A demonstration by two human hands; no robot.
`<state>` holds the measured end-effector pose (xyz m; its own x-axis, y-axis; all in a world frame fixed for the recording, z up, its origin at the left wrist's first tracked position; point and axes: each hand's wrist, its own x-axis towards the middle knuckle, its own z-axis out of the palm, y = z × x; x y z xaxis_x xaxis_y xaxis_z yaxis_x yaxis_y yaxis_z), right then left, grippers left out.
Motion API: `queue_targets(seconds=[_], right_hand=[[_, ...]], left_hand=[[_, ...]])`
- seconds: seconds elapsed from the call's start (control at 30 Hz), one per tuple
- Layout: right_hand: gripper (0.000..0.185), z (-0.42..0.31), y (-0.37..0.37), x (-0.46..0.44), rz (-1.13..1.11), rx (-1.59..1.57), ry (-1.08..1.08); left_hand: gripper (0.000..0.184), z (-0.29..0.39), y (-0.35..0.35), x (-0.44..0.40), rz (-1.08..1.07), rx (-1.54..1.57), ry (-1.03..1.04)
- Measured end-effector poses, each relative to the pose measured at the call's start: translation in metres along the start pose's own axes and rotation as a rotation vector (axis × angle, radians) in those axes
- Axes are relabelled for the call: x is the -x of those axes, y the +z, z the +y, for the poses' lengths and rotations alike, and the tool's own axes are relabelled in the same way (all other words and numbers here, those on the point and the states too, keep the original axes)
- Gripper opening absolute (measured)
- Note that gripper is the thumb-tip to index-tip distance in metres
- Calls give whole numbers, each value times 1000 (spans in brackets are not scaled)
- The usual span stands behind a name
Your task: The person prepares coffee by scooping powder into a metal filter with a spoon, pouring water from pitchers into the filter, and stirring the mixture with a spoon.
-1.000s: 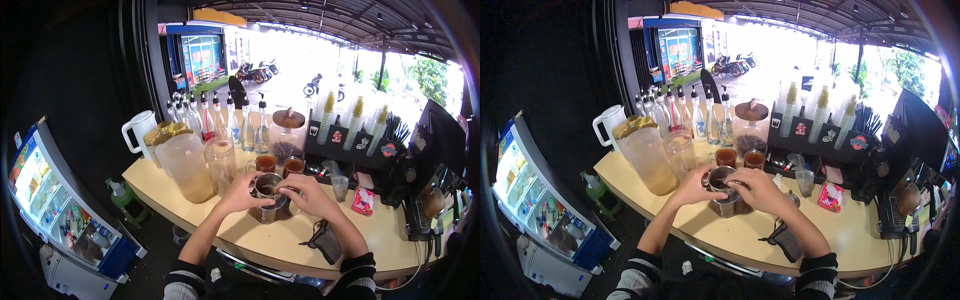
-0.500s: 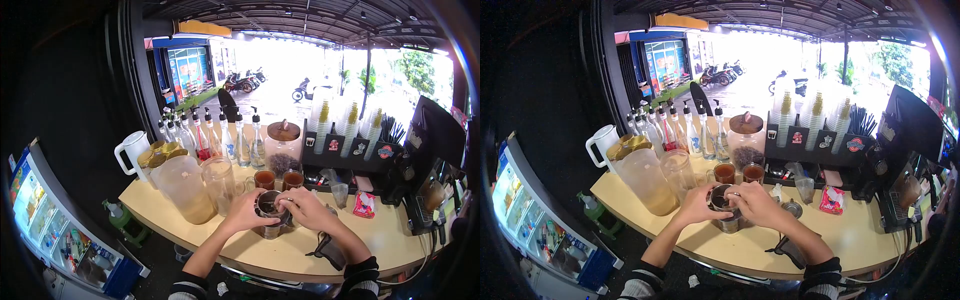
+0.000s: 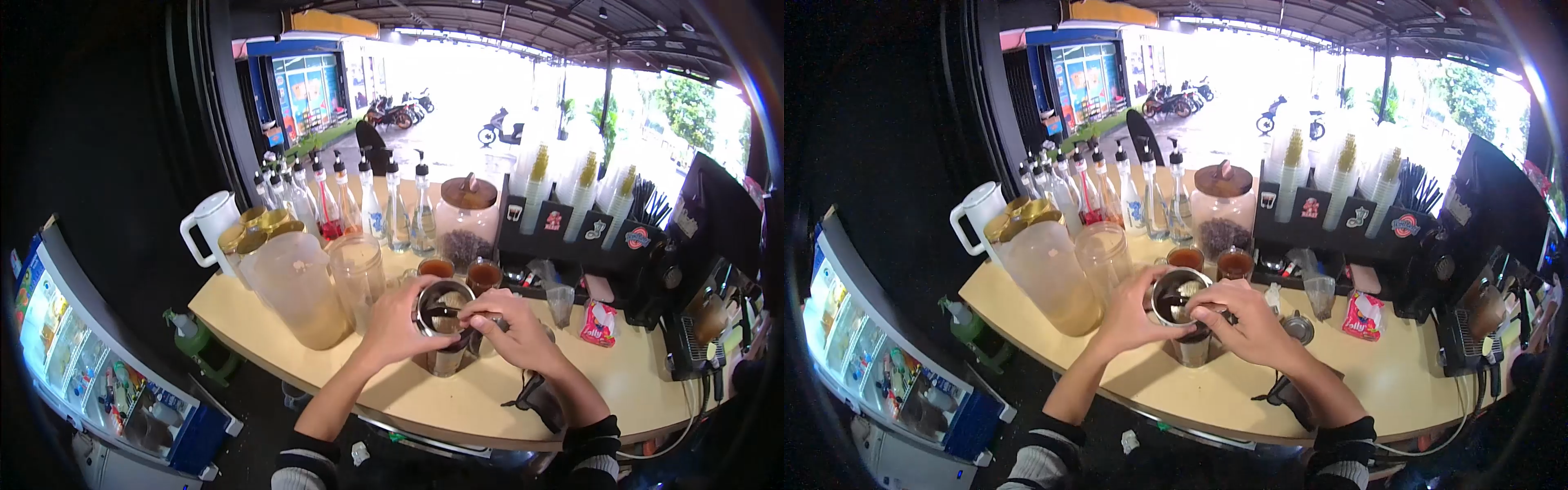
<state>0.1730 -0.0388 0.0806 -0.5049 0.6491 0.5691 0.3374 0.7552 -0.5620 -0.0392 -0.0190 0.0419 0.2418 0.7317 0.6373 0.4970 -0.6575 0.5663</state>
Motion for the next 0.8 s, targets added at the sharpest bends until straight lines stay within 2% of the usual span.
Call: queue_targets(seconds=[0.07, 0.13, 0.2, 0.27, 0.3, 0.4, 0.47, 0.53, 0.6, 0.67, 0.8], right_hand=[[13, 4, 1, 0, 9, 44, -53], [12, 11, -1, -6, 109, -6, -20], [13, 9, -1, -2, 84, -113, 56], [13, 6, 1, 2, -71, -79, 17], [13, 8, 3, 2, -88, 8, -91], [12, 16, 3, 1, 16, -20, -62], [13, 17, 2, 0, -24, -29, -65], [13, 14, 8, 5, -180, -42, -58], [14, 11, 4, 6, -187, -43, -47], [16, 16, -4, 7, -138, -118, 89], [18, 14, -10, 14, -236, -28, 74]], left_hand=[[73, 0, -3, -6, -29, 24, -1], [75, -6, -5, -5, -44, -135, 213], [77, -12, -2, 1, -65, -105, 181], [76, -16, -2, 1, -80, -23, 146], [76, -17, -3, 2, -82, -67, 169], [76, -19, -5, 2, -108, -37, 200], [76, -16, -8, 1, -115, -62, 220], [77, -17, -9, 2, -126, -86, 236], [77, -19, -8, 2, -183, -73, 197], [77, -19, -5, 3, -204, -35, 176], [78, -17, -3, 4, -242, -5, 153]])
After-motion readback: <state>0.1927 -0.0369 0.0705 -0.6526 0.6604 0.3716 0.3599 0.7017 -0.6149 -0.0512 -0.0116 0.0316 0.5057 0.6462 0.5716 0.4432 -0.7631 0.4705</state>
